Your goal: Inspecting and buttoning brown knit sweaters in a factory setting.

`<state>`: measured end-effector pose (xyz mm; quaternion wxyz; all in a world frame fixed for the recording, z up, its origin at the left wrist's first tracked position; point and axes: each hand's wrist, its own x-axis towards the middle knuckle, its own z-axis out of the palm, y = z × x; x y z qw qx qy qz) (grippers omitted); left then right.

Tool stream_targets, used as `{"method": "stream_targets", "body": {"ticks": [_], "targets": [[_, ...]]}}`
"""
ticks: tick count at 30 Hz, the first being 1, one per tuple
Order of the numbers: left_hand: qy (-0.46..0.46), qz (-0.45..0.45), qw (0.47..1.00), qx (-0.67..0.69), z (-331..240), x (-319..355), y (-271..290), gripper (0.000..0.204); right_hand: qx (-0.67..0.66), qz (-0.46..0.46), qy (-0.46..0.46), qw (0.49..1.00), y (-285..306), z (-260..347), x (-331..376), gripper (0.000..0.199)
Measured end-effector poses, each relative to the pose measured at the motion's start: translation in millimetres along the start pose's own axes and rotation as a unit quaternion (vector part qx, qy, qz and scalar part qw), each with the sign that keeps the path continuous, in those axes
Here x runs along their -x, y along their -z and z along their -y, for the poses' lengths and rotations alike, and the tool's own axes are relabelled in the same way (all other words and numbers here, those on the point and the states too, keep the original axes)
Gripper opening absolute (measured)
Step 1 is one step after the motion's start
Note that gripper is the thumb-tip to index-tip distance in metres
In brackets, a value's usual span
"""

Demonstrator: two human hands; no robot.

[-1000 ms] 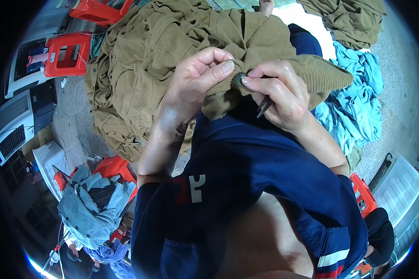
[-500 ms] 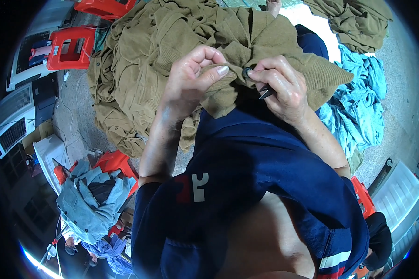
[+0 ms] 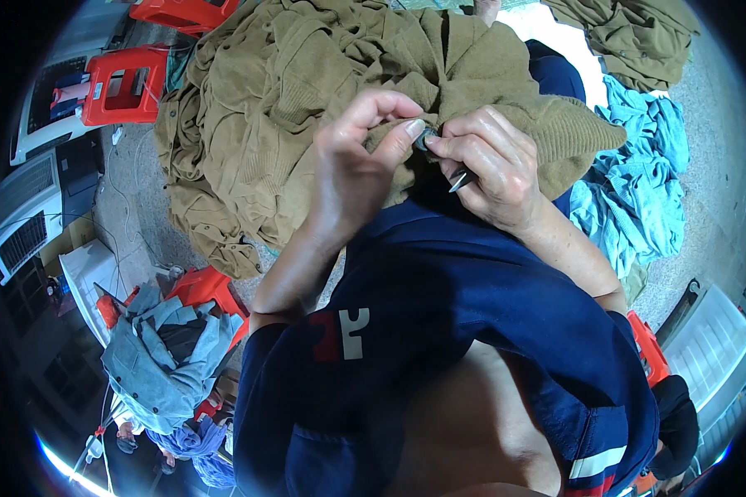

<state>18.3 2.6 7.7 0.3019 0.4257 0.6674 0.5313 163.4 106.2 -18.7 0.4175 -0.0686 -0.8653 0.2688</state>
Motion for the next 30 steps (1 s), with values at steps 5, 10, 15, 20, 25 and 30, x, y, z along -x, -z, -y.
{"method": "stream_targets", "body": {"ticks": [5,10,15,20,25,30], "targets": [[-0.092,0.024,0.991,-0.095,3,5,-2,0.021,0.014,0.034,-0.059,0.998,1,3,1,0.015],[-0.084,0.072,0.990,-0.087,0,4,2,0.027,-0.157,0.003,-0.215,0.964,-1,6,-2,0.023],[-0.126,0.102,0.975,-0.151,-1,2,4,0.033,-0.101,0.113,-0.272,0.950,5,0,0,0.028],[-0.111,0.120,0.976,-0.146,1,1,5,0.033,-0.150,0.104,-0.362,0.914,2,2,0,0.024],[-0.120,0.098,0.974,-0.163,9,3,1,0.034,-0.126,0.117,-0.342,0.924,1,-2,3,0.022],[-0.147,0.173,0.957,-0.181,19,-4,8,0.032,-0.130,0.116,-0.324,0.930,4,-3,3,0.022]]}}
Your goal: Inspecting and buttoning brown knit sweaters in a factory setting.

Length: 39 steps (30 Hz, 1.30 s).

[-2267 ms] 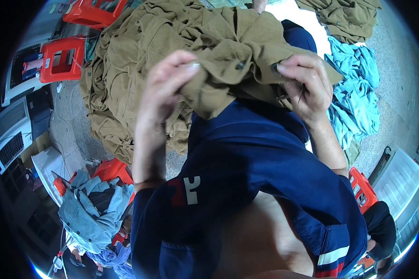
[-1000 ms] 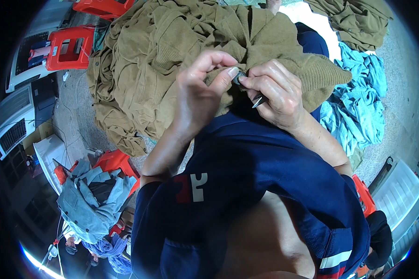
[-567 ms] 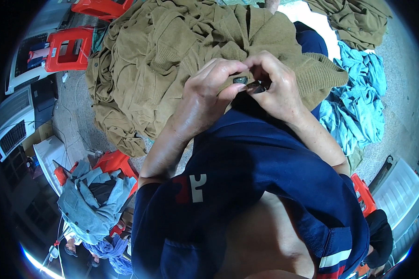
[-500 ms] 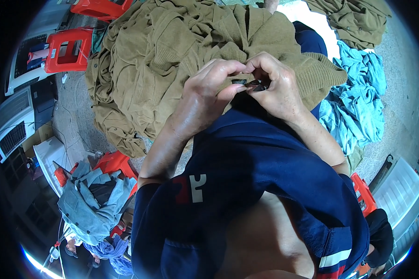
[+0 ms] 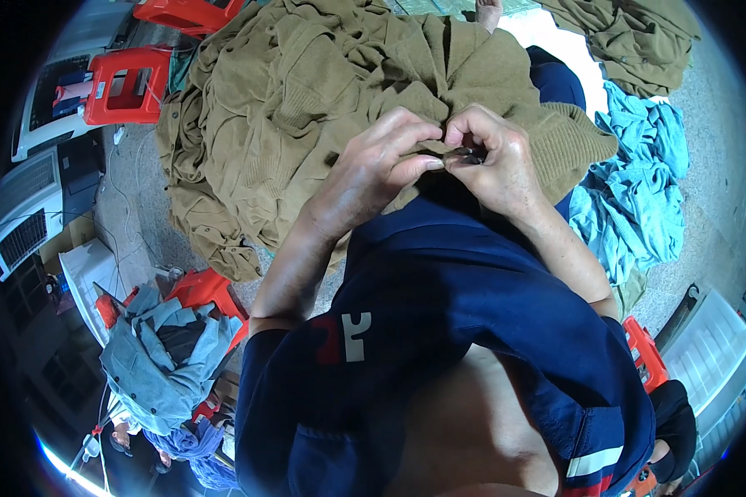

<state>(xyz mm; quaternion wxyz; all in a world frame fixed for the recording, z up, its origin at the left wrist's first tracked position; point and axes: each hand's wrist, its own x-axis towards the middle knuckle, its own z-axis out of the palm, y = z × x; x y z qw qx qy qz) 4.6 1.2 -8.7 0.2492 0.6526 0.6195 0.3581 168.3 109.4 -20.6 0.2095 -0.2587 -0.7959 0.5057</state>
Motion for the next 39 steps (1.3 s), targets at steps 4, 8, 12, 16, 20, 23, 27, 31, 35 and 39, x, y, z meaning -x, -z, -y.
{"method": "stream_targets", "body": {"ticks": [4,8,12,16,20,23,27,31,35,39], "targets": [[-0.024,-0.005,0.996,-0.091,2,-1,0,0.026,-0.074,-0.005,-0.026,0.997,-3,-11,2,0.023],[-0.056,0.006,0.993,-0.100,9,-2,0,0.026,-0.134,-0.012,-0.044,0.990,-5,-15,1,0.022],[-0.109,-0.037,0.978,-0.176,7,-1,-4,0.024,-0.204,0.000,-0.108,0.973,-1,-11,0,0.022],[-0.107,-0.129,0.959,-0.227,4,-4,-13,0.019,-0.125,-0.049,-0.006,0.991,-9,-7,3,0.021],[0.042,-0.173,0.984,-0.015,4,0,-24,0.023,0.072,-0.102,0.173,0.977,-1,-3,4,0.019],[0.138,-0.183,0.961,0.155,3,4,-24,0.022,-0.005,-0.013,0.205,0.979,10,-8,4,0.023],[0.121,-0.208,0.941,0.237,4,6,-28,0.026,0.079,-0.057,0.141,0.985,28,-7,6,0.018],[0.122,-0.206,0.937,0.255,5,8,-32,0.028,0.198,-0.046,0.141,0.969,36,10,-1,0.031],[0.110,-0.216,0.927,0.287,6,10,-34,0.027,0.165,-0.002,0.145,0.976,35,0,-2,0.029],[0.081,-0.225,0.926,0.293,6,11,-35,0.026,0.184,-0.001,0.189,0.965,31,-7,-1,0.022]]}}
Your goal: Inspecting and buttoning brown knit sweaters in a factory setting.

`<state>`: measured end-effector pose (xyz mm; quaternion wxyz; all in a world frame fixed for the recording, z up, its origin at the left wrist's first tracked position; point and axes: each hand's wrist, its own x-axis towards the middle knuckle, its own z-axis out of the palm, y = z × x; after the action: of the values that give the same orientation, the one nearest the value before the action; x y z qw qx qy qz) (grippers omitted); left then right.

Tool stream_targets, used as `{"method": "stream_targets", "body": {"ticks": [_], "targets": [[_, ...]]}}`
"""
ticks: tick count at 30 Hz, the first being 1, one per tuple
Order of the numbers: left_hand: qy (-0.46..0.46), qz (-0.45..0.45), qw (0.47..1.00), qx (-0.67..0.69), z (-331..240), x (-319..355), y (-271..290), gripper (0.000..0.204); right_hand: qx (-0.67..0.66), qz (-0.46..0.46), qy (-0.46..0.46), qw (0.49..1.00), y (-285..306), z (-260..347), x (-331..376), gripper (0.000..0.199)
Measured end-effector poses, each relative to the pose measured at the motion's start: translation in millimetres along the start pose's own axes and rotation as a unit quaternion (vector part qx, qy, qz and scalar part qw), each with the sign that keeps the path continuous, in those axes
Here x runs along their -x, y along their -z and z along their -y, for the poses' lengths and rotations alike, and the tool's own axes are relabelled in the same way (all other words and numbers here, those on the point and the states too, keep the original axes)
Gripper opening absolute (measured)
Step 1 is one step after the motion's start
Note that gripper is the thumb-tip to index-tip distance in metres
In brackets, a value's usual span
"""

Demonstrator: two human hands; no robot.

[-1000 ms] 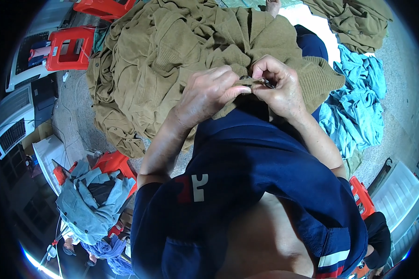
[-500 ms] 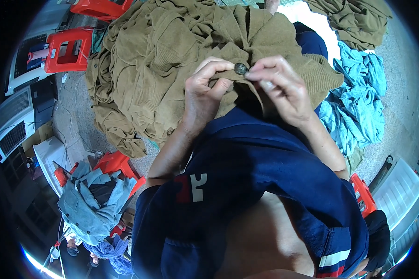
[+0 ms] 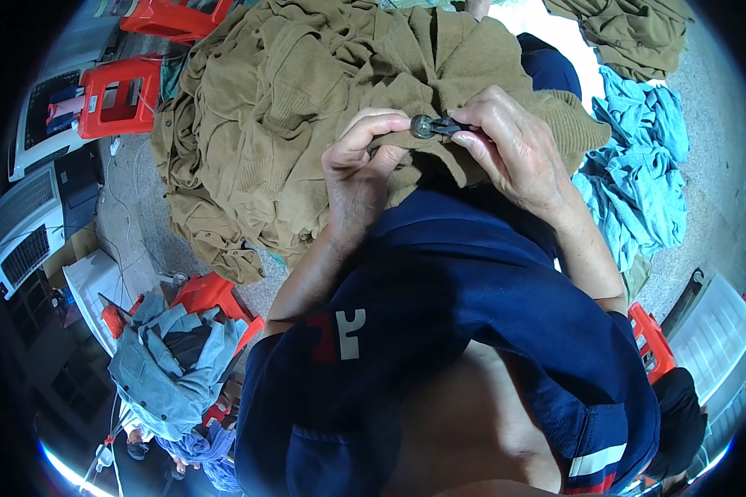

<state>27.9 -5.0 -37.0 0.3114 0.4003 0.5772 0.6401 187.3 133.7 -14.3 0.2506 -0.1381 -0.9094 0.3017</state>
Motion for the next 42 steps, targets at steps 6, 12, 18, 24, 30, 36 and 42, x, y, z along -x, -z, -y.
{"method": "stream_targets", "body": {"ticks": [6,12,18,24,30,36,42], "targets": [[-0.011,0.004,1.000,-0.007,-4,0,-1,0.023,0.047,-0.031,0.045,0.997,-4,0,1,0.018],[-0.041,0.006,0.999,-0.023,-3,1,-1,0.021,0.029,-0.044,0.044,0.998,-8,4,3,0.019],[-0.042,0.006,0.999,-0.018,-3,1,-2,0.021,0.009,-0.056,0.060,0.997,-11,6,2,0.021],[-0.035,0.008,0.999,-0.020,-4,1,-2,0.022,-0.001,-0.058,0.056,0.997,-14,4,5,0.018],[-0.007,-0.019,1.000,-0.021,0,-1,0,0.021,-0.126,-0.110,-0.016,0.986,-15,0,13,0.036],[0.114,-0.051,0.988,-0.092,-7,-21,17,0.010,0.136,-0.004,0.002,0.991,-23,-2,19,0.041],[0.226,0.128,0.951,-0.169,-11,-42,74,0.013,-0.101,-0.004,-0.248,0.964,-3,-18,36,0.025]]}}
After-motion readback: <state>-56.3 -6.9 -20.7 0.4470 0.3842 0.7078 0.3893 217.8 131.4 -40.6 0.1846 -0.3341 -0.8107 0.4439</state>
